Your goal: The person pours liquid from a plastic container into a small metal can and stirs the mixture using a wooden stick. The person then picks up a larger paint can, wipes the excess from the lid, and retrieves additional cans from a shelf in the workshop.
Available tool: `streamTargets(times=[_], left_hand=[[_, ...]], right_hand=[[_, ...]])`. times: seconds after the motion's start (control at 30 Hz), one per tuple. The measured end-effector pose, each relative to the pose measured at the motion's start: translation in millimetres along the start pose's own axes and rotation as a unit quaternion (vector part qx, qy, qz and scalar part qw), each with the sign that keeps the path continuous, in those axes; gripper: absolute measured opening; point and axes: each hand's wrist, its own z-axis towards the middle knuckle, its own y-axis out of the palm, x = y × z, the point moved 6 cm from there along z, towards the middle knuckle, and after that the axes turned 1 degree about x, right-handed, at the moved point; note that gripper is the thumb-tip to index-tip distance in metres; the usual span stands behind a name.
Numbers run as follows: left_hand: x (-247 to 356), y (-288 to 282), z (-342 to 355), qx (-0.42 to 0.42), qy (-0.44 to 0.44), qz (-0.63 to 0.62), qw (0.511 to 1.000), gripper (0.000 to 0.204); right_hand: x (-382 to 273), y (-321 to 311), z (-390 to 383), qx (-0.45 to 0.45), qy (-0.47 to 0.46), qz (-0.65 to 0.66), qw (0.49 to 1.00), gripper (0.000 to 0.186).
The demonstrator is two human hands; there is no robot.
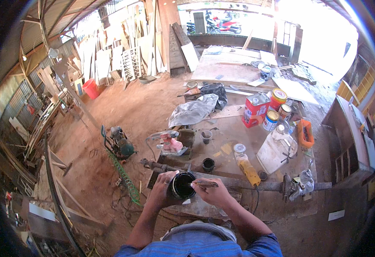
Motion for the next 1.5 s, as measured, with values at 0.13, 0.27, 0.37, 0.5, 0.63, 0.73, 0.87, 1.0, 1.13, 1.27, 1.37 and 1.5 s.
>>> streamTargets(times=[0.13, 0.27, 0.37, 0.5, 0.63, 0.73, 0.87, 1.0, 1.13, 1.27, 1.37, 1.5], left_hand=[[-3.4, 1.6, 1.3, -0.004, -0.024, -0.007, 1.000, 0.109], [-6.3, 6.2, 2.8, -0.025, -0.016, -0.023, 0.999, 0.110], [-6.9, 8.8, 2.9, -0.026, -0.011, -0.025, 0.999, 0.110], [-9.7, 9.1, 4.5, -0.020, -0.010, -0.025, 0.999, 0.111], [-9.2, 15.7, 6.2, -0.026, -0.006, -0.031, 0.999, 0.112], [-6.7, 21.9, 7.8, -0.035, 0.012, -0.052, 0.998, 0.113], [-1.5, 33.0, 6.0, -0.063, 0.019, -0.059, 0.996, 0.111], [2.3, 40.9, 12.4, -0.063, 0.038, -0.090, 0.993, 0.111], [0.8, 58.0, 15.9, -0.073, 0.079, -0.105, 0.989, 0.111], [11.7, 74.7, 17.9, -0.101, 0.110, -0.135, 0.979, 0.111], [17.8, 82.0, 17.7, -0.134, 0.117, -0.151, 0.972, 0.111], [26.7, 94.2, 22.0, -0.157, 0.136, -0.182, 0.961, 0.112]], right_hand=[[15.0, 13.0, -8.2, -0.030, 0.103, 0.047, 0.993, 0.024], [14.0, 9.0, 2.6, 0.035, 0.078, 0.168, 0.982, 0.024], [3.5, -5.8, 13.3, 0.061, 0.014, 0.048, 0.997, 0.019], [6.3, -7.1, 1.4, 0.015, 0.016, -0.032, 0.999, 0.023], [17.5, 2.9, -18.2, 0.012, 0.064, 0.004, 0.998, 0.024], [26.3, 11.9, -24.8, 0.005, 0.165, 0.137, 0.977, 0.023], [12.8, -7.3, -16.9, 0.096, 0.048, 0.065, 0.992, 0.024], [11.6, -21.4, -36.2, 0.102, 0.050, -0.051, 0.992, 0.019], [19.0, -6.8, -66.5, 0.098, 0.134, -0.045, 0.985, 0.021], [35.0, 0.0, -83.9, 0.146, 0.249, 0.108, 0.951, 0.022], [28.8, -13.0, -89.6, 0.238, 0.172, 0.151, 0.944, 0.021], [4.9, -27.6, -114.0, 0.281, 0.060, -0.088, 0.954, 0.018]])
